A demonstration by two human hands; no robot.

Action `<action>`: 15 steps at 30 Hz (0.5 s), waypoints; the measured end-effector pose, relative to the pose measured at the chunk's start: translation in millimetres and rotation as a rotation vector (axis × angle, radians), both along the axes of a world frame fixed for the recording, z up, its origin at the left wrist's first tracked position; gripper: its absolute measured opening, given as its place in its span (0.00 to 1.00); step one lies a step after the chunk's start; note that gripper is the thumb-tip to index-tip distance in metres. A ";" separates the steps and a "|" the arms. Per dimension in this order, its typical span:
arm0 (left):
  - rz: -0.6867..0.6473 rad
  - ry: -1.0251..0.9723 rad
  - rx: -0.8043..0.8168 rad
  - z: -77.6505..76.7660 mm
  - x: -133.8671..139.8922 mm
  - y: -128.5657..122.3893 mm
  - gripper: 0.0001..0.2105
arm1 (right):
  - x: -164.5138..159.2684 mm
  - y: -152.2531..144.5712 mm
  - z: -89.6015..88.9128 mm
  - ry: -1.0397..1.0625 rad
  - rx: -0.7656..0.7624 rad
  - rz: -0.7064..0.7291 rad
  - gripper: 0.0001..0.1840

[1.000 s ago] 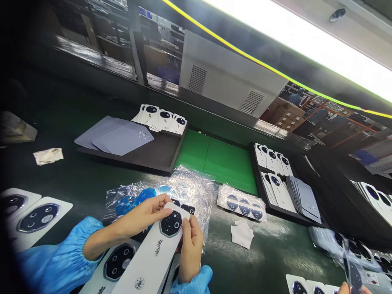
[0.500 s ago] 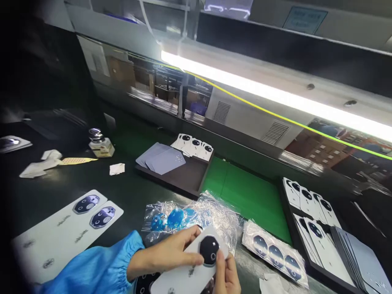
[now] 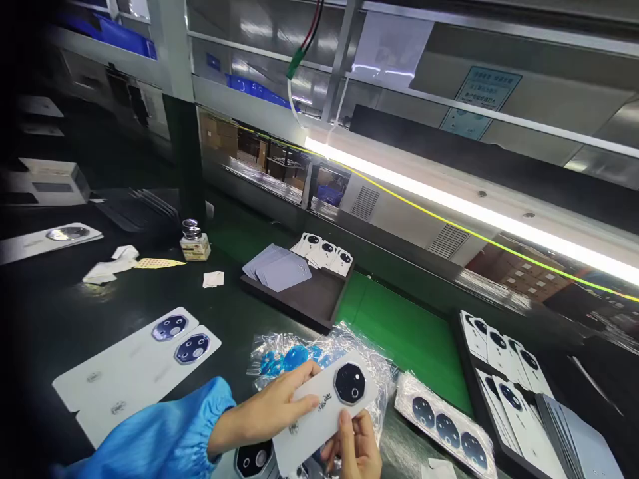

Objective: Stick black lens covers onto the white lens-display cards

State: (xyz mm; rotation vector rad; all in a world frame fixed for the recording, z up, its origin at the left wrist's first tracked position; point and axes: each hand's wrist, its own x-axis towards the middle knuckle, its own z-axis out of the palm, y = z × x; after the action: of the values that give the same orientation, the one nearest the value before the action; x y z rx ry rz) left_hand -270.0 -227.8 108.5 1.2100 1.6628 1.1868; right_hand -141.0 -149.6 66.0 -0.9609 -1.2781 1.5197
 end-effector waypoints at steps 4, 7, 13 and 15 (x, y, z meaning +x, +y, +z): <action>-0.048 0.309 0.001 6.2 12.1 -9.4 0.38 | -0.7 -0.4 6.4 -0.042 0.025 -0.001 0.28; -0.088 0.417 -0.058 10.0 12.6 -11.0 0.39 | -2.1 0.7 11.5 -0.050 0.084 0.008 0.27; -0.007 0.464 0.217 18.1 -15.5 6.5 0.17 | -27.4 5.6 34.8 -0.039 0.182 0.108 0.25; 0.024 0.485 0.224 22.7 -26.8 15.1 0.16 | -49.2 15.3 47.3 -0.086 0.200 0.171 0.24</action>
State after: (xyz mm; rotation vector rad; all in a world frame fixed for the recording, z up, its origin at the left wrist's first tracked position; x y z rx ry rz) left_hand -296.7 -212.7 131.2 1.7277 1.9291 1.1796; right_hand -190.2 -134.3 113.3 -0.8116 -1.5751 1.4584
